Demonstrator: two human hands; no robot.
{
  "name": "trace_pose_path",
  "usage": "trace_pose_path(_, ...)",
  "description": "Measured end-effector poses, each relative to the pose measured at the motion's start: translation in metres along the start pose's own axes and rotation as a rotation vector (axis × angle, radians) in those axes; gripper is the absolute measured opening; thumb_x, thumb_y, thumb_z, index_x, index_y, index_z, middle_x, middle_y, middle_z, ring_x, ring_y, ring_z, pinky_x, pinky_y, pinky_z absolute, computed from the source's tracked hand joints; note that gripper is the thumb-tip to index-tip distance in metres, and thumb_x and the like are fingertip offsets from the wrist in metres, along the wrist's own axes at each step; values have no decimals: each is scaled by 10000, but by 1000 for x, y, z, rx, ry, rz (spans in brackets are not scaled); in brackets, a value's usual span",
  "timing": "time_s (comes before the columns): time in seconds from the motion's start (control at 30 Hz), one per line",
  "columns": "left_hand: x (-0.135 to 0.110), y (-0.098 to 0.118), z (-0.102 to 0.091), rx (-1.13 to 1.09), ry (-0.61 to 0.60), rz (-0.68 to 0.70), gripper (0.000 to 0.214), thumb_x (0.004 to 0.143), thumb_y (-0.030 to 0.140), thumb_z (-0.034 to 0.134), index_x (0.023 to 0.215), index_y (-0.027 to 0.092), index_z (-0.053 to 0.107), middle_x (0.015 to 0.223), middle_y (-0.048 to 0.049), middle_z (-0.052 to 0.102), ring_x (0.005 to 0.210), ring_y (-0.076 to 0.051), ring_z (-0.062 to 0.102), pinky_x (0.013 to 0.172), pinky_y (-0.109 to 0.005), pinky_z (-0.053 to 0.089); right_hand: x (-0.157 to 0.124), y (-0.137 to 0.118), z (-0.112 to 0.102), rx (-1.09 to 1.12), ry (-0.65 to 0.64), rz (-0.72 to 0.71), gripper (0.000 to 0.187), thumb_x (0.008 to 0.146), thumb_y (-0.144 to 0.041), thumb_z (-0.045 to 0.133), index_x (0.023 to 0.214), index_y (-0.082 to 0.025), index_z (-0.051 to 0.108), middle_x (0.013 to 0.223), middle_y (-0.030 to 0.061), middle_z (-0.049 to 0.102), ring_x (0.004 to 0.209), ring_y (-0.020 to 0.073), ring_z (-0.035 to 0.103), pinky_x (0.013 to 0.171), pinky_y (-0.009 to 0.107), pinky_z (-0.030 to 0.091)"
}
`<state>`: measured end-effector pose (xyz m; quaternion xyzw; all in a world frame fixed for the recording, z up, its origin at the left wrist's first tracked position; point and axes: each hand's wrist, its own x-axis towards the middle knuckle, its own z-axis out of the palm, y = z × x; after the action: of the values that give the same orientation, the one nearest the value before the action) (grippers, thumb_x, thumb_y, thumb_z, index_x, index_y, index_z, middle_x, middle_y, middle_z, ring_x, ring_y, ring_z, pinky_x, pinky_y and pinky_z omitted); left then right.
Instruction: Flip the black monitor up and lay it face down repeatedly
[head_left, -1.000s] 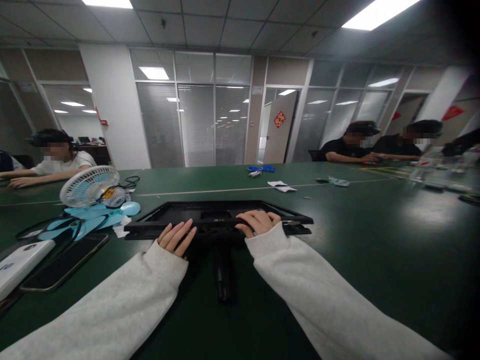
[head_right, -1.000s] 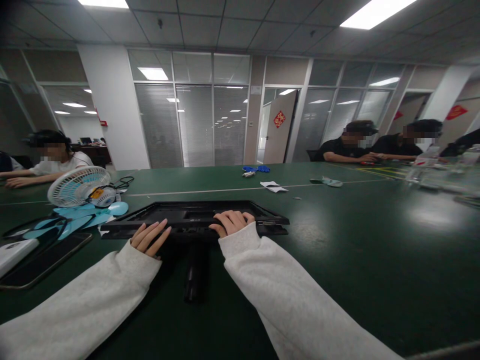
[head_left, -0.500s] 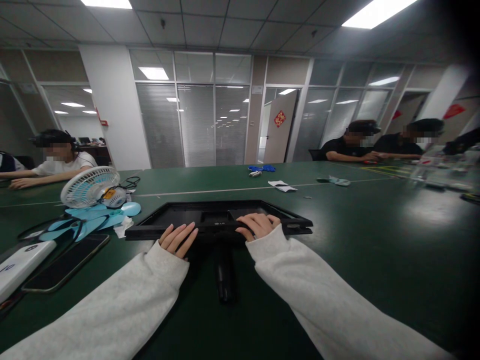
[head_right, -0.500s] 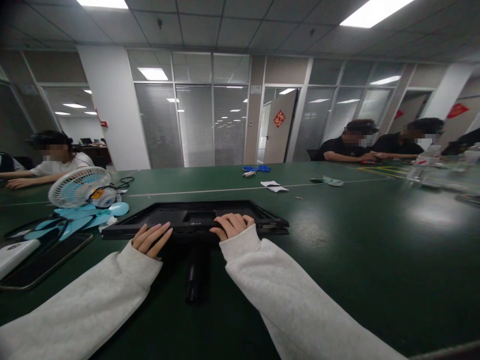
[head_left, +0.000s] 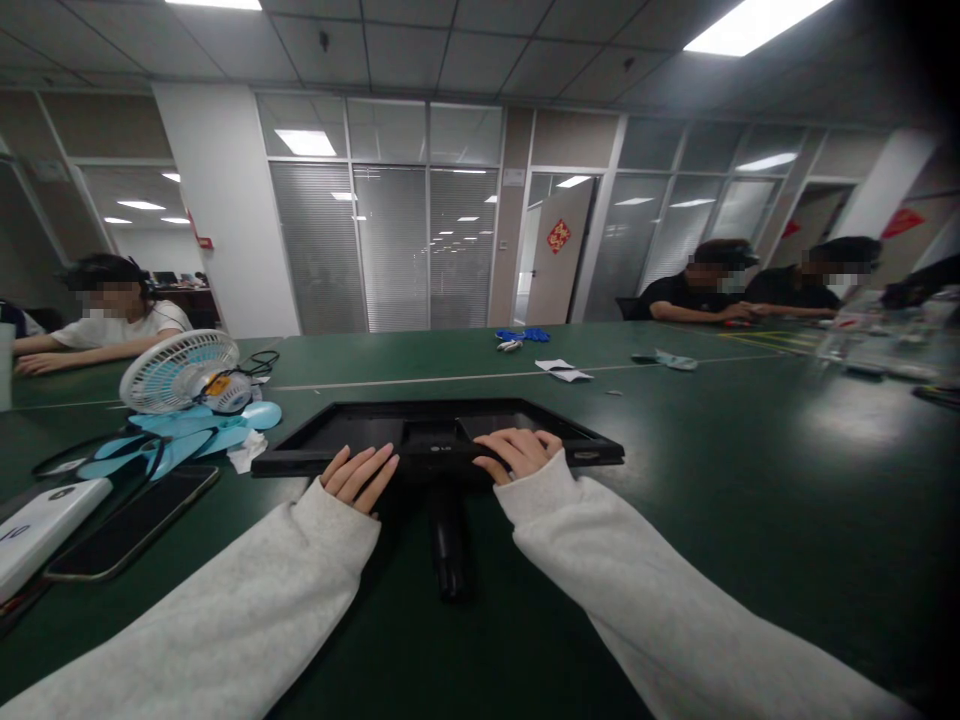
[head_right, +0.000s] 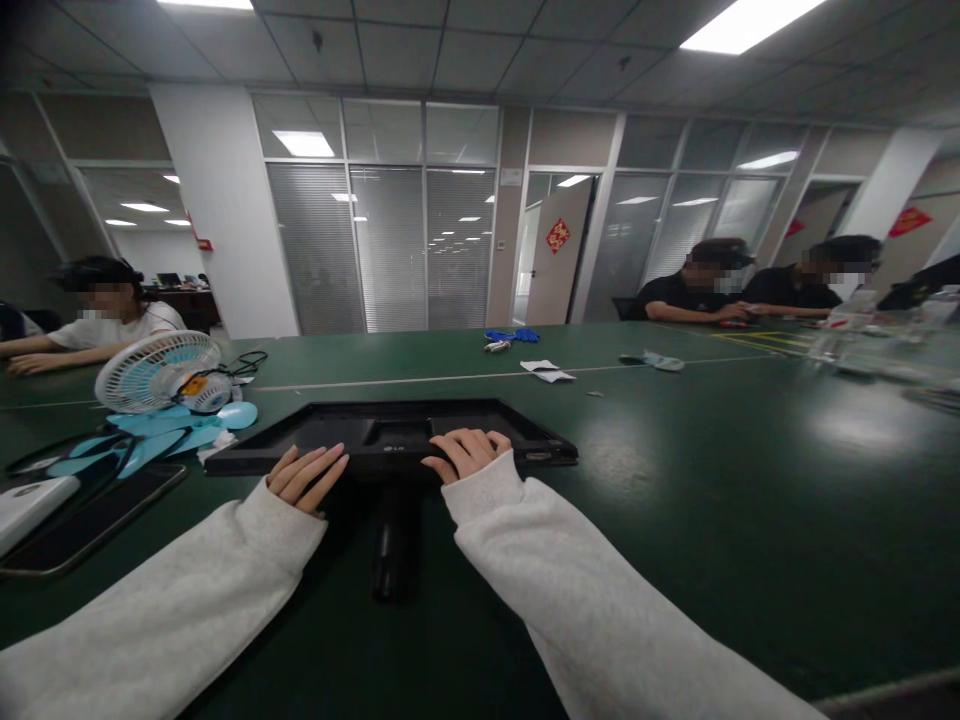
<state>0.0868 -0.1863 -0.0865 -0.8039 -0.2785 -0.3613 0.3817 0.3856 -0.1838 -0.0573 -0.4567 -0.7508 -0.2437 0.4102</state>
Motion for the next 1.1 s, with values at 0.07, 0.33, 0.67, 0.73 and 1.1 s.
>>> trace_pose_path(0.07,-1,0,1,-12,-2,7,563,872,100,388,1433,153,401,1338,-93,564,1275,-198,457,1141,-394,282,-1,-1,0,1,-2,5,292,940,-474,500,1007,-262,688,957,-5,689,880,131,599,877,357,252)
trace_pose_path(0.33,-1,2,0,-36,-35,-12,586,884,93,370,1461,193,342,1360,-88,541,1290,-213,451,1102,-406,364,-3,-8,-3,33,6,47,214,923,-410,549,1014,-271,684,989,-12,681,901,135,611,906,363,264)
trace_pose_path(0.67,-1,1,2,-26,14,15,535,898,76,403,1421,190,405,1314,-88,577,1261,-203,474,1084,-385,388,-2,-10,-2,83,59,59,214,915,-409,558,996,-263,694,964,1,689,900,139,615,922,362,253)
trace_pose_path(0.73,0,1,1,-26,18,14,532,895,72,407,1415,185,413,1308,-91,582,1257,-204,476,1081,-387,392,-2,-10,-2,79,58,60,206,912,-402,563,992,-264,695,962,-3,689,894,134,615,920,357,255)
trace_pose_path(1.1,1,3,-8,-30,-27,-10,544,923,116,396,1458,204,351,1344,-49,564,1292,-194,446,1122,-383,361,0,-15,-8,61,67,59,169,888,-334,586,1000,-278,699,1021,10,652,916,151,593,900,369,308)
